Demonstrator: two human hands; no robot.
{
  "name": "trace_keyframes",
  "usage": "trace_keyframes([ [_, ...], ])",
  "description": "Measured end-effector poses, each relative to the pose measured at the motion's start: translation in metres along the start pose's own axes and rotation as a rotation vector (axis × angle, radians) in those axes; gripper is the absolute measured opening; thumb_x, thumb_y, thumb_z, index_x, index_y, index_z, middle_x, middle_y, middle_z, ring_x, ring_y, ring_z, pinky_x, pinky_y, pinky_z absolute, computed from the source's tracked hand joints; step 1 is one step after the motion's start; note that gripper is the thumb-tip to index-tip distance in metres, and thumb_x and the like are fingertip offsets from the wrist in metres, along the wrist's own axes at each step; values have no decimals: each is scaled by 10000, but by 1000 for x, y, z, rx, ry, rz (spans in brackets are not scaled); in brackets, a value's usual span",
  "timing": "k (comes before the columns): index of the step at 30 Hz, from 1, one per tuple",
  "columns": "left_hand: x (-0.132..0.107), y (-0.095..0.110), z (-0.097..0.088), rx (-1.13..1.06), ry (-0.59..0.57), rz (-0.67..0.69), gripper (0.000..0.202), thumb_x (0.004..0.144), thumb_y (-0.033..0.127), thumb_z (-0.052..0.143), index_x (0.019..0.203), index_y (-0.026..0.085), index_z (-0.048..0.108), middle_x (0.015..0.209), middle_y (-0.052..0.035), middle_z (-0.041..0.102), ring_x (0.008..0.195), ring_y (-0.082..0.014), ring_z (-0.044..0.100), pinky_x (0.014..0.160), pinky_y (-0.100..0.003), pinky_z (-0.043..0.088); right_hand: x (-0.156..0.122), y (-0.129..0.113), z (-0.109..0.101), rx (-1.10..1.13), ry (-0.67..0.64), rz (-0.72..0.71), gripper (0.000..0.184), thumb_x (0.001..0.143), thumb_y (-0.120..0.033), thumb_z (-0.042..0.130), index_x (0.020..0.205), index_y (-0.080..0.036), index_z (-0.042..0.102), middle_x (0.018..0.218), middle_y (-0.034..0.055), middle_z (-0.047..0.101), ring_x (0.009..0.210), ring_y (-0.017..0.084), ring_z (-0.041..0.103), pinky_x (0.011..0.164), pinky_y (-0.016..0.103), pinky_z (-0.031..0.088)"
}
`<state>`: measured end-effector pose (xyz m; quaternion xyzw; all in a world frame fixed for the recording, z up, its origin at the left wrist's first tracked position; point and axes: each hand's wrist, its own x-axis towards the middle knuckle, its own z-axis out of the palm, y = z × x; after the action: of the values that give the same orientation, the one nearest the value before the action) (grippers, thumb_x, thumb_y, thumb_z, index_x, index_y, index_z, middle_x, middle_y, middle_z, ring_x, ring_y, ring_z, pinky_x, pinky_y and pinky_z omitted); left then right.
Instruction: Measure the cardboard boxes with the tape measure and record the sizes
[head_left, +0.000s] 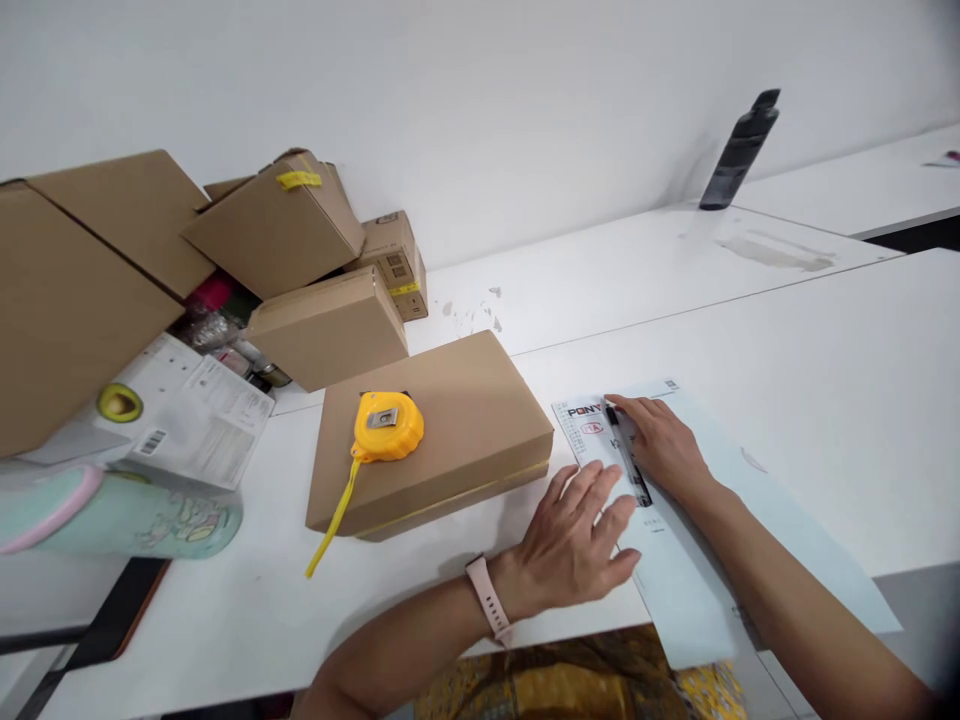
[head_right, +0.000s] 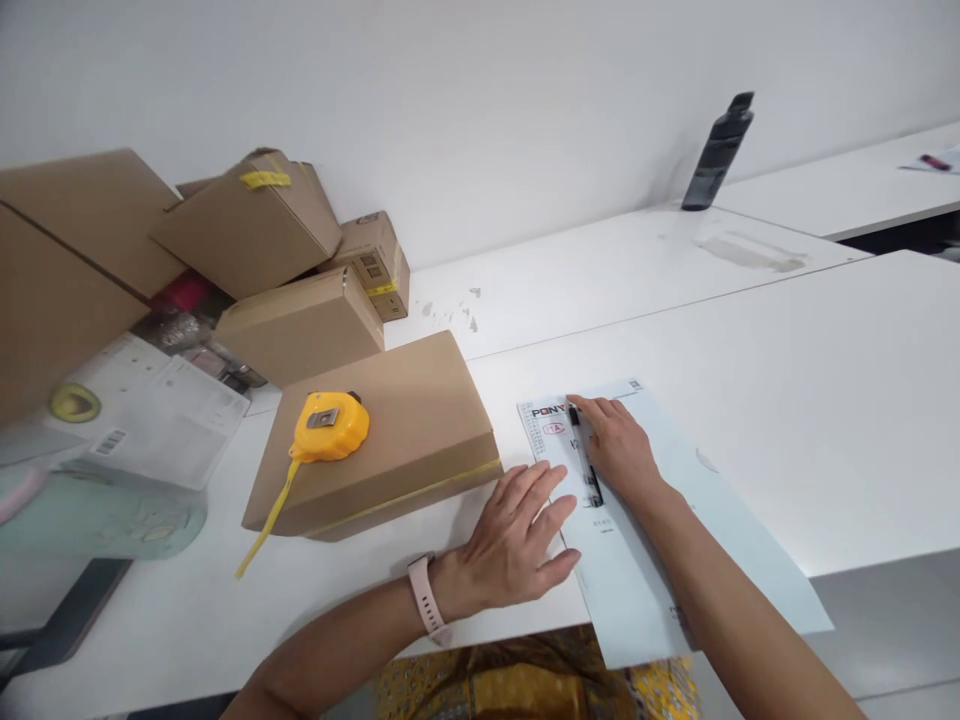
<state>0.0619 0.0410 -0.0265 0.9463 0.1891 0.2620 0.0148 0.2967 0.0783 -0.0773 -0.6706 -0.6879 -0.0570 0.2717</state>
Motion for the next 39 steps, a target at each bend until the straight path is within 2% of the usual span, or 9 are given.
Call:
trace_keyframes([
  [3, 12, -3, -56, 113, 371, 17, 444, 882, 319, 634, 1287, 193, 501, 1326, -129, 655, 1353, -269, 497, 1103, -431, 409, 1, 0, 2, 27, 19, -2, 530, 814, 6, 398, 1219, -213, 661, 1044, 92, 718, 959, 270, 613, 739, 377, 525],
  [6, 17, -23, -121, 399, 634, -266, 377, 873, 293, 667, 1223, 246, 538, 1295, -114, 648, 1257, -307, 576, 1048, -502, 433, 2, -1, 3, 57, 33, 9, 416, 883, -55, 403, 1146, -223, 678, 1027, 91, 718, 959, 276, 612, 707, 372, 510],
  [10, -1, -58, -165, 446, 329, -741, 520, 879, 493, 611, 1289, 181, 534, 1442, -196, 532, 1343, -393, 488, 1107, -589, 347, 2, -4, 3, 83, 66, 39, 390, 918, -91, 388, 1168, -206, 664, 980, 98, 728, 934, 281, 620, 691, 379, 497],
  [14, -18, -74, -160, 325, 171, -936, 532, 895, 499, 575, 1332, 204, 509, 1453, -170, 527, 1330, -376, 505, 1043, -547, 434, 2, -7, 6, 118, 107, 96, 394, 935, -134, 388, 1233, -206, 637, 985, 96, 740, 938, 283, 638, 710, 392, 502],
  [20, -23, -71, -153, 228, 434, -906, 404, 818, 409, 671, 1173, 227, 608, 1360, -114, 618, 1288, -317, 561, 1099, -470, 418, 5, -13, -5, 190, 188, 204, 364, 952, -202, 388, 1216, -208, 638, 1014, 104, 740, 976, 291, 641, 710, 390, 482],
  [24, -36, -25, -166, -232, 553, -787, 468, 776, 355, 748, 1204, 248, 591, 1392, -118, 604, 1276, -319, 582, 997, -443, 519, 11, -41, -55, 391, 290, 244, 317, 957, -278, 435, 1163, -222, 669, 1090, 122, 716, 954, 283, 631, 735, 399, 482],
  [31, -54, 53, -163, -990, 135, -773, 842, 670, 478, 865, 1402, 337, 474, 1467, -132, 484, 999, -309, 678, 787, -394, 569, -13, -136, -139, 1410, -812, 153, 593, 976, -652, 395, 1053, -178, 744, 1000, 115, 710, 870, 223, 638, 812, 395, 525],
  [35, -59, 48, -154, -1172, 123, -869, 901, 696, 487, 829, 1453, 322, 372, 1191, -94, 629, 783, -187, 604, 644, -278, 487, -23, -153, -131, 1569, -895, 284, 606, 923, -693, 478, 962, -152, 748, 1037, 129, 680, 828, 194, 592, 744, 355, 516],
  [39, -64, 40, -153, -1300, 157, -857, 858, 659, 484, 867, 1388, 314, 448, 1429, -122, 497, 895, -200, 630, 698, -271, 504, -23, -158, -116, 1650, -928, 355, 568, 861, -714, 569, 827, -159, 683, 907, 78, 617, 765, 165, 555, 663, 311, 488],
])
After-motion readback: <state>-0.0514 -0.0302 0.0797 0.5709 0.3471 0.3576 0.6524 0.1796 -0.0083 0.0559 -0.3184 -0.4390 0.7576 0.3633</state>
